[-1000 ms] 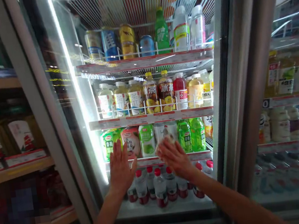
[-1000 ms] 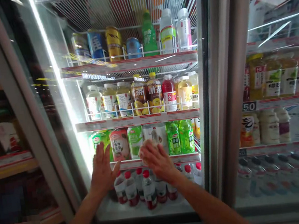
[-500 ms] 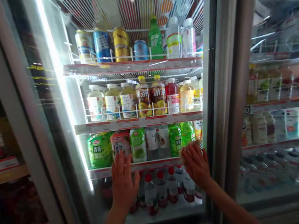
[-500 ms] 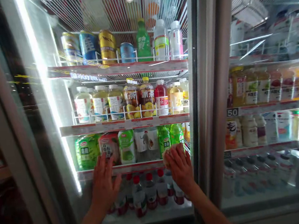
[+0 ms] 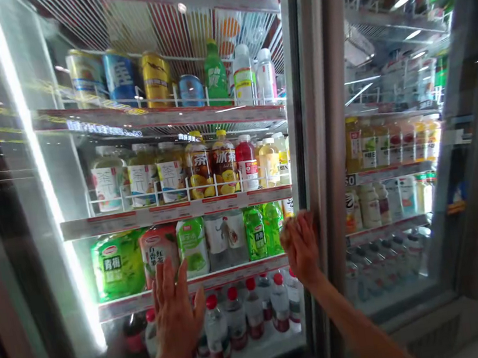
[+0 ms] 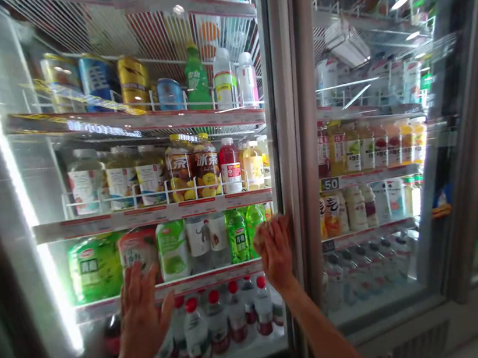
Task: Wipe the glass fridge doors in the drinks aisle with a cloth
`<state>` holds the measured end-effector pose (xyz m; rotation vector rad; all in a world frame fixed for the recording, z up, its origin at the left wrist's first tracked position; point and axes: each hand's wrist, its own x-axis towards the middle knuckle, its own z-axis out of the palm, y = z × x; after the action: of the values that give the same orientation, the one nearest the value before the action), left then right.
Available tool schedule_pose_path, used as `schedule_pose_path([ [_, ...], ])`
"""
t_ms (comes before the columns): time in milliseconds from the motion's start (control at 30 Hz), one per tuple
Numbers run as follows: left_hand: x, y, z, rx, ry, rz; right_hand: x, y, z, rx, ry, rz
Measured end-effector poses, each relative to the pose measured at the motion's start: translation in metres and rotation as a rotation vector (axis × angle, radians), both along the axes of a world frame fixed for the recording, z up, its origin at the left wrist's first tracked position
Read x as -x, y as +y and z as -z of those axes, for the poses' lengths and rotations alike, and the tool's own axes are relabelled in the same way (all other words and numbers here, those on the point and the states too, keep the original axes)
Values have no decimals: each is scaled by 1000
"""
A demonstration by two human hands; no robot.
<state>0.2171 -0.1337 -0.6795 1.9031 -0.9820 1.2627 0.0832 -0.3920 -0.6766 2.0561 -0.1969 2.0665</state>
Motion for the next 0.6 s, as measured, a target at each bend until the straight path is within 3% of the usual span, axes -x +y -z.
schedule_pose_path([
  [67, 0, 0, 0, -3, 0, -3, -5, 0, -17, -50, -86, -3],
  [100, 0, 0, 1, -7, -3, -5, -8, 3, -16, -58, -86, -3],
  [233, -2, 2, 7, -46, -32, -9, -10, 31, 30, 69, 177, -33],
  [300, -1, 2, 10, -65, -45, -13, -10, 39, 37, 143, 250, -47],
  [467, 1, 0, 12, -83, -58, -29, -28, 42, -7, 22, 6, -24],
  [600, -2, 5, 14, -111, -68, -50, -36, 57, -6, 200, 203, -79],
])
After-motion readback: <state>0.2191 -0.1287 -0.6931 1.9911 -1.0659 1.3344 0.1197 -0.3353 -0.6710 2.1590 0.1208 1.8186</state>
